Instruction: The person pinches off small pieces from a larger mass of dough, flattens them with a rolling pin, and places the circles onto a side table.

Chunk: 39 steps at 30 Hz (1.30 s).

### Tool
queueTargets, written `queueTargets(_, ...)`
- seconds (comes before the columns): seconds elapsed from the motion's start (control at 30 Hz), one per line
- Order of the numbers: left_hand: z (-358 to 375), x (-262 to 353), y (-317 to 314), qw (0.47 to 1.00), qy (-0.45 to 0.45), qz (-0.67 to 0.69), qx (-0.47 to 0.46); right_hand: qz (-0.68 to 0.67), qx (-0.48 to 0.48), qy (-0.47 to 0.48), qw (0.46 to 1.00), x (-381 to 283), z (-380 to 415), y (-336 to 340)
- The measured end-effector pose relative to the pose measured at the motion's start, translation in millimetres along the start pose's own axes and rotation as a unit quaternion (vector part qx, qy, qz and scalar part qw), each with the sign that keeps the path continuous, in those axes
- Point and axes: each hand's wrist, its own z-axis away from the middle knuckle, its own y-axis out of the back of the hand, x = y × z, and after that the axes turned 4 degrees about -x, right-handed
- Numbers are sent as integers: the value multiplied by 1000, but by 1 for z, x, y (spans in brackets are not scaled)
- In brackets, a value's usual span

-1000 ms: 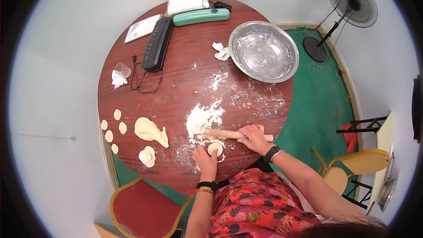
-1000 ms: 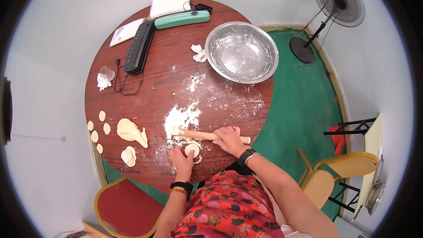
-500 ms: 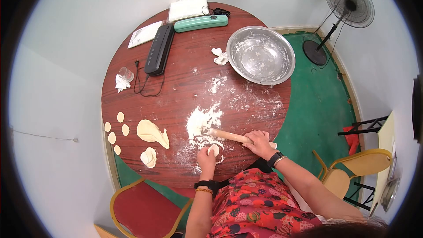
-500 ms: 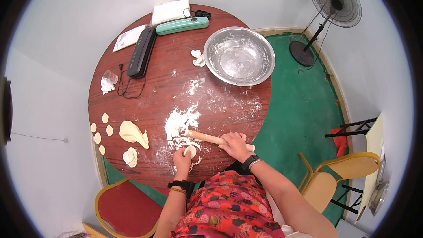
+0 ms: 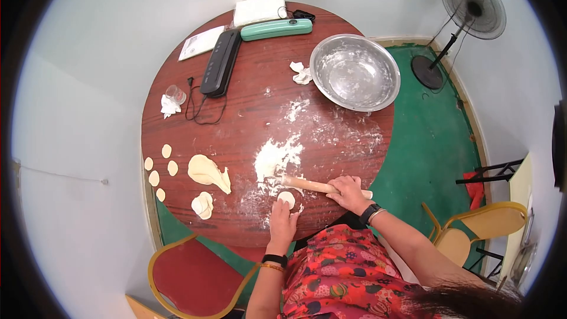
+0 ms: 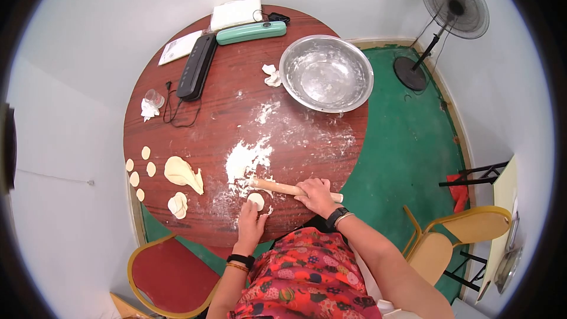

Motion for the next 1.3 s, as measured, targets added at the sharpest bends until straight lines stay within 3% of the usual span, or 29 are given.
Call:
queueTargets(0.1, 8, 0, -6, 998, 4, -20, -60, 18, -22, 2, 1000, -5, 3, -2)
queueTargets(0.2, 12, 8, -13, 990, 77, 29, -117, 46, -25, 18, 998, -8, 4, -10)
queueTargets(0.43, 19, 11, 13, 984, 156, 58, 64, 56, -26, 111, 992, -16, 17, -18)
queueTargets(0.53, 11, 1, 22, 987, 131, 39, 89, 69, -54, 132, 987, -17, 23, -22)
queueTargets(0.67, -2, -2, 33, 964, 161, -80, -195, 91, -95, 110, 985, -21, 30, -25)
queueTargets(0.77, 0, -20, 20, 954, 157, -69, -244, 117, -90, 87, 985, -28, 31, -22)
queueTargets(1.13, -62, -26, 13, 962, 166, -113, -185, 199, -32, 38, 979, -32, 1, -19)
queueTargets(1.3, -83, -23, 12, 959, 203, -133, -147, 138, 26, -20, 990, -34, -17, -26)
